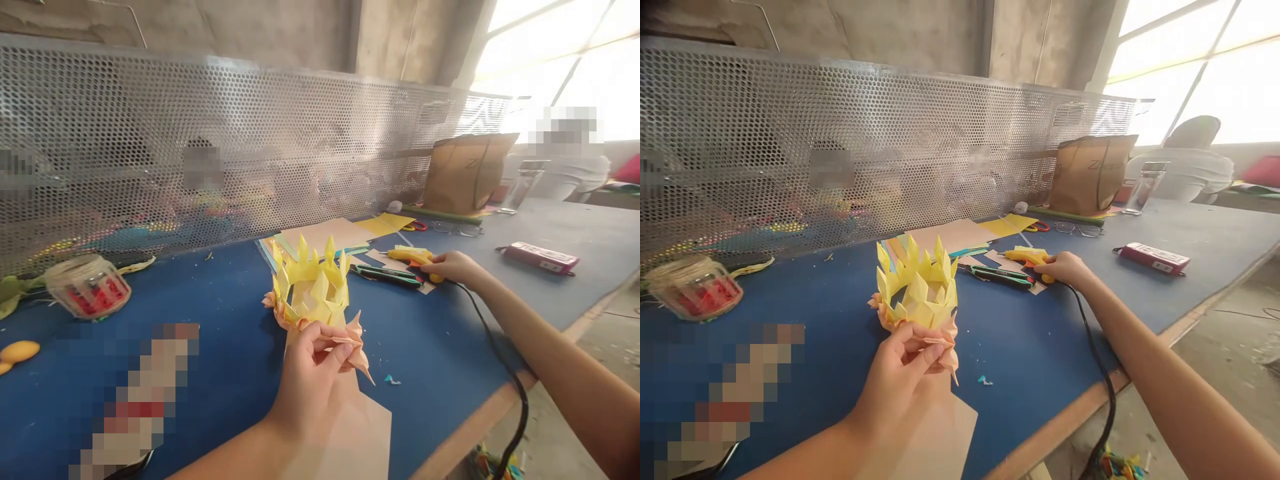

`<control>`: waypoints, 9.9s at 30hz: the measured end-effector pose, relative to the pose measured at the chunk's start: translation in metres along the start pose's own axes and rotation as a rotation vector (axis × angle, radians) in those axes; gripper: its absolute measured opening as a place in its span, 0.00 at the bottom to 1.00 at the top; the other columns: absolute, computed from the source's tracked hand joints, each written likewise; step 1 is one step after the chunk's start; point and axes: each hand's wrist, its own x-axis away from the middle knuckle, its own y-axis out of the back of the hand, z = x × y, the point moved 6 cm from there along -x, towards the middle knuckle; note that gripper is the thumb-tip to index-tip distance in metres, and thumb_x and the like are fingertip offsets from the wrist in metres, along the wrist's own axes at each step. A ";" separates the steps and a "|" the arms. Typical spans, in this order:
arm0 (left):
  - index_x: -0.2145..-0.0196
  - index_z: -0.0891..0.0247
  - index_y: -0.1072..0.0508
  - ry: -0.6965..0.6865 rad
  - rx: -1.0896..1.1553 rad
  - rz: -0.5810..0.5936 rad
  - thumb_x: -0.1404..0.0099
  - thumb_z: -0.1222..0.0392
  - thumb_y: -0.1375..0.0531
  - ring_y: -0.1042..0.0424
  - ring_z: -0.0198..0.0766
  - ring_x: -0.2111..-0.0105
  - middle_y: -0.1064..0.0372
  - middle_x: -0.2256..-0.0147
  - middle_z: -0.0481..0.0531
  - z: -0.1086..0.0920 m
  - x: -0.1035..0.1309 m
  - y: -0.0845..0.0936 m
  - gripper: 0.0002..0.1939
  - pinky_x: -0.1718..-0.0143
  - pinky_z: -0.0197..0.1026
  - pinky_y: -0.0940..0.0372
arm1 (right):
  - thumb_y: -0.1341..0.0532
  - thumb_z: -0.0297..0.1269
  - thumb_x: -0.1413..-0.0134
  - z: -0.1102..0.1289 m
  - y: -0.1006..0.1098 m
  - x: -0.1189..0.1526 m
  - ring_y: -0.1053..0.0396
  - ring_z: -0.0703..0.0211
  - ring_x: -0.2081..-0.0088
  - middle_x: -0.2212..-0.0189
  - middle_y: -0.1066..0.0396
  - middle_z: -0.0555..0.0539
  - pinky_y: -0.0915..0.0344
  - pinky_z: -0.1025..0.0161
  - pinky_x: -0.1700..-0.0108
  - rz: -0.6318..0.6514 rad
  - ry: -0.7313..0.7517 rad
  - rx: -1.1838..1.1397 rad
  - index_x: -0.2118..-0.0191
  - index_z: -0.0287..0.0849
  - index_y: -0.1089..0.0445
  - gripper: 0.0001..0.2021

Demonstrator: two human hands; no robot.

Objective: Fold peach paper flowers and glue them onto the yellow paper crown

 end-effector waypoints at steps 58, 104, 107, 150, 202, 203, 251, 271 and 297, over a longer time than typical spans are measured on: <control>0.66 0.62 0.17 0.093 -0.135 -0.054 0.35 0.46 0.26 0.13 0.53 0.57 0.13 0.59 0.59 0.011 -0.007 0.004 0.16 0.46 0.53 0.21 | 0.35 0.44 0.28 0.097 -0.017 0.120 0.22 0.53 0.52 0.45 0.24 0.42 0.21 0.50 0.51 -0.054 1.132 -0.389 0.42 0.44 0.26 0.15; 0.68 0.61 0.19 0.083 -0.251 -0.135 0.32 0.49 0.29 0.14 0.47 0.53 0.13 0.59 0.54 0.004 -0.003 0.007 0.13 0.50 0.40 0.22 | 0.35 0.44 0.28 0.093 -0.018 0.115 0.22 0.52 0.51 0.45 0.24 0.42 0.21 0.50 0.51 -0.059 1.166 -0.365 0.42 0.44 0.26 0.16; 0.68 0.60 0.18 0.082 -0.251 -0.137 0.32 0.48 0.29 0.14 0.48 0.52 0.13 0.59 0.55 0.003 -0.002 0.008 0.13 0.50 0.41 0.22 | 0.35 0.44 0.28 0.091 -0.019 0.114 0.22 0.52 0.51 0.45 0.24 0.42 0.21 0.50 0.51 -0.060 1.165 -0.351 0.42 0.44 0.26 0.16; 0.66 0.60 0.16 0.075 -0.250 -0.153 0.33 0.47 0.27 0.14 0.44 0.56 0.13 0.58 0.54 0.001 -0.003 0.008 0.13 0.50 0.39 0.22 | 0.35 0.43 0.28 0.090 -0.015 0.111 0.22 0.53 0.51 0.44 0.24 0.42 0.21 0.50 0.50 -0.132 1.204 -0.309 0.42 0.44 0.26 0.15; 0.69 0.61 0.20 0.064 -0.098 -0.103 0.35 0.50 0.25 0.13 0.53 0.54 0.13 0.57 0.57 0.001 -0.004 0.003 0.14 0.43 0.51 0.23 | 0.35 0.45 0.28 0.082 -0.009 0.109 0.23 0.57 0.60 0.53 0.22 0.45 0.21 0.57 0.60 -0.169 1.093 -0.434 0.48 0.46 0.24 0.11; 0.69 0.61 0.20 0.065 -0.094 -0.103 0.35 0.51 0.25 0.13 0.52 0.54 0.13 0.57 0.56 0.001 -0.004 0.003 0.13 0.43 0.51 0.23 | 0.35 0.45 0.28 0.083 -0.009 0.110 0.23 0.57 0.61 0.54 0.22 0.46 0.22 0.58 0.61 -0.168 1.091 -0.433 0.49 0.46 0.24 0.11; 0.69 0.62 0.19 0.043 -0.074 -0.126 0.35 0.51 0.25 0.13 0.50 0.54 0.13 0.55 0.56 0.001 -0.004 0.003 0.13 0.45 0.47 0.22 | 0.35 0.43 0.27 0.087 -0.003 0.113 0.22 0.54 0.52 0.45 0.24 0.42 0.21 0.52 0.52 -0.235 1.088 -0.362 0.43 0.45 0.25 0.13; 0.70 0.62 0.20 0.077 -0.075 -0.169 0.38 0.52 0.23 0.13 0.53 0.54 0.13 0.57 0.57 -0.001 -0.003 0.003 0.14 0.45 0.50 0.22 | 0.35 0.42 0.27 0.090 -0.001 0.114 0.22 0.55 0.54 0.47 0.23 0.43 0.21 0.54 0.53 -0.145 1.174 -0.419 0.44 0.44 0.25 0.13; 0.70 0.62 0.19 0.057 -0.069 -0.144 0.37 0.52 0.24 0.13 0.51 0.55 0.13 0.57 0.56 0.001 -0.004 0.004 0.13 0.46 0.48 0.21 | 0.35 0.42 0.27 0.094 0.005 0.117 0.22 0.57 0.56 0.48 0.22 0.44 0.21 0.55 0.55 -0.189 1.194 -0.436 0.45 0.44 0.25 0.11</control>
